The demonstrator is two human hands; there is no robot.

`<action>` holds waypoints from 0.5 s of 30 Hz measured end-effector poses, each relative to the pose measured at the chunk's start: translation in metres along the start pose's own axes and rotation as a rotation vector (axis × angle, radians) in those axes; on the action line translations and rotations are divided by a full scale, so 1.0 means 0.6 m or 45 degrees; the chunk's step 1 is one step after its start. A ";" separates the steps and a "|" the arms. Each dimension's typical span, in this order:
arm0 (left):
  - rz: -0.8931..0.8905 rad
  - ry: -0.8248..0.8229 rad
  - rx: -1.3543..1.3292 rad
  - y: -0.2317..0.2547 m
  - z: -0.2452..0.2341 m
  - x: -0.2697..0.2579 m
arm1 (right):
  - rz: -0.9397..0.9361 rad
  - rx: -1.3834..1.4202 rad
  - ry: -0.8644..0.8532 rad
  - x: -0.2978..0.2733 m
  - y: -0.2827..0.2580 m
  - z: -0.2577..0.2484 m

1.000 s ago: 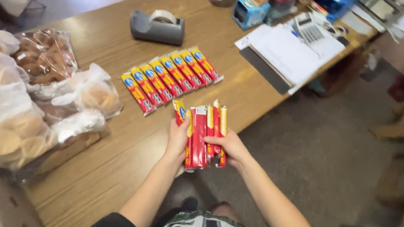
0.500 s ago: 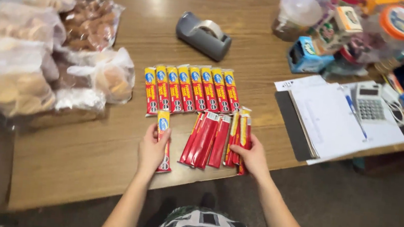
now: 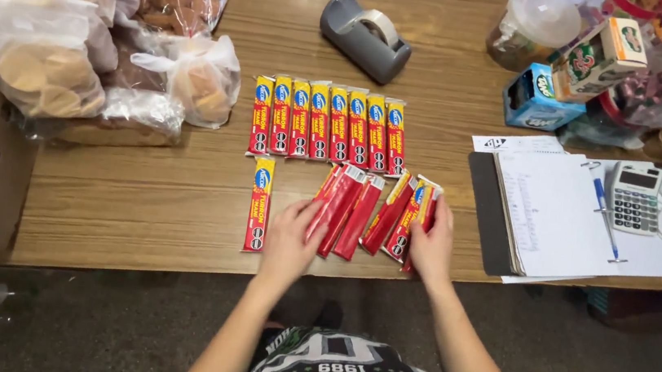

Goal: The person repeatedly picks up stacks of red and yellow packaged snack bars from a white freezer lid and carries them to a wooden table. They arrange the bars into neat rows on the table, repeating this process several times.

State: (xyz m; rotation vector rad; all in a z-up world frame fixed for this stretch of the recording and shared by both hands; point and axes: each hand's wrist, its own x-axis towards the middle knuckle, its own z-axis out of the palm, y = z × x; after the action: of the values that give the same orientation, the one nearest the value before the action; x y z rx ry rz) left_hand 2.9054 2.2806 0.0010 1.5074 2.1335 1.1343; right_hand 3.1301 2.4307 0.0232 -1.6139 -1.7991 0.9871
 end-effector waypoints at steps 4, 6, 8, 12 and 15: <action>-0.086 -0.085 0.051 0.035 0.013 -0.009 | -0.149 -0.232 0.153 0.006 0.011 -0.009; 0.005 -0.116 0.047 0.038 0.016 -0.013 | -0.501 -0.195 0.250 -0.022 -0.024 -0.003; 0.047 -0.123 0.102 0.034 0.027 -0.021 | -0.643 -0.169 0.108 -0.057 -0.034 0.042; 0.125 -0.149 0.300 0.028 0.044 -0.021 | -0.898 -0.318 -0.164 -0.100 -0.029 0.129; 0.078 -0.165 0.321 0.026 0.059 -0.019 | -0.896 -0.307 0.017 -0.089 -0.021 0.127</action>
State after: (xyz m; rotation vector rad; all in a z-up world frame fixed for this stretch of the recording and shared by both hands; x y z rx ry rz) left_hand 2.9425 2.2882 -0.0130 1.7133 2.2200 0.7837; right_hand 3.0711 2.3647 -0.0076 -0.9546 -2.2940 0.4438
